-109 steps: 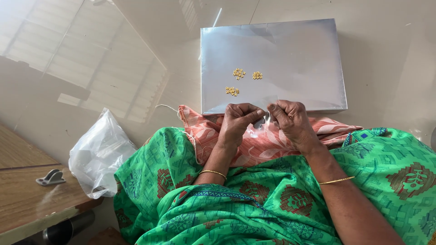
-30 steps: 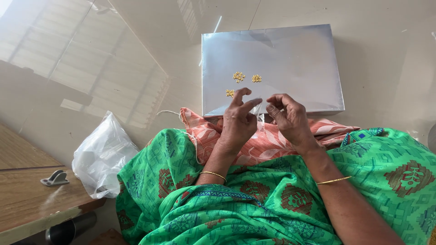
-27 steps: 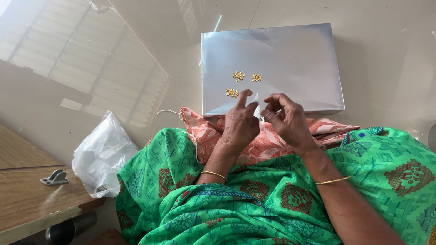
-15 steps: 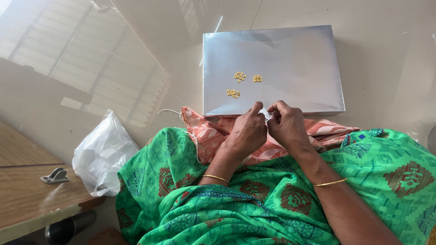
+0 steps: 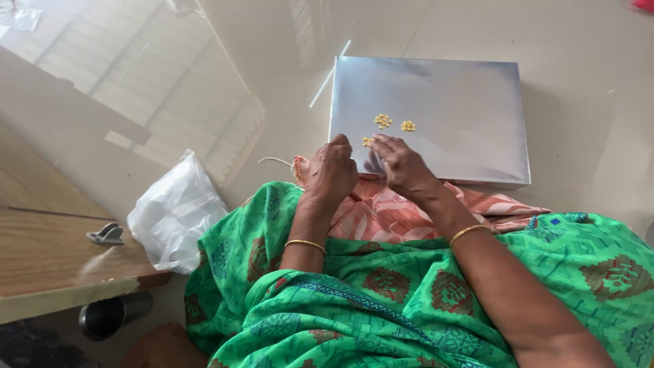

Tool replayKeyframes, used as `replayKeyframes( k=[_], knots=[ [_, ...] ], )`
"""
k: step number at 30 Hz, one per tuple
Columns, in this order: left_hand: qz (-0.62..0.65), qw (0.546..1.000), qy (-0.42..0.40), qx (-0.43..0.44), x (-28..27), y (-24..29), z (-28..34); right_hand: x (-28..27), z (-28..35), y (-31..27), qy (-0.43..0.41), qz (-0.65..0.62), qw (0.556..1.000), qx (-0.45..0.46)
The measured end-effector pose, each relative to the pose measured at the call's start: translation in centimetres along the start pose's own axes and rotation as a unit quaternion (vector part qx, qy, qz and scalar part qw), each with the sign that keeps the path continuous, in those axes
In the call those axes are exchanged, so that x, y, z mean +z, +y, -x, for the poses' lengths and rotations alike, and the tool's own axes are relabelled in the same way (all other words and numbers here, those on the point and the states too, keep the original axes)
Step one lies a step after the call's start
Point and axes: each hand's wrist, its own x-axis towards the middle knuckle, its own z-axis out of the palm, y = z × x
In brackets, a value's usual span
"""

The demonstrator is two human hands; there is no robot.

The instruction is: Placing small gold-colored accessories into plastic bags for packaging.

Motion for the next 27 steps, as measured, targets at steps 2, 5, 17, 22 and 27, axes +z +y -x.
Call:
replayKeyframes(
  k=[2,5,17,22,27],
  knots=[
    [-0.014,0.999,-0.019,-0.022,0.6,-0.4,-0.1,1.8,-1.0,-0.2,-0.043,0.118,0.991,-0.047],
    [-0.017,0.999,-0.03,-0.033,1.5,-1.1,-0.2,3.0,-1.7,0.4,-0.061,0.198,0.976,-0.063],
    [-0.023,0.998,-0.059,-0.026,3.8,-1.7,-0.4,2.9,0.6,2.7,-0.091,0.223,0.97,-0.038],
    [-0.028,0.995,-0.091,-0.036,4.1,-1.4,-0.8,1.0,2.0,0.6,-0.094,0.239,0.961,-0.101],
    [-0.018,0.995,-0.088,-0.04,4.3,-1.3,-0.6,1.2,2.9,0.9,-0.112,0.234,0.963,-0.073]
  ],
)
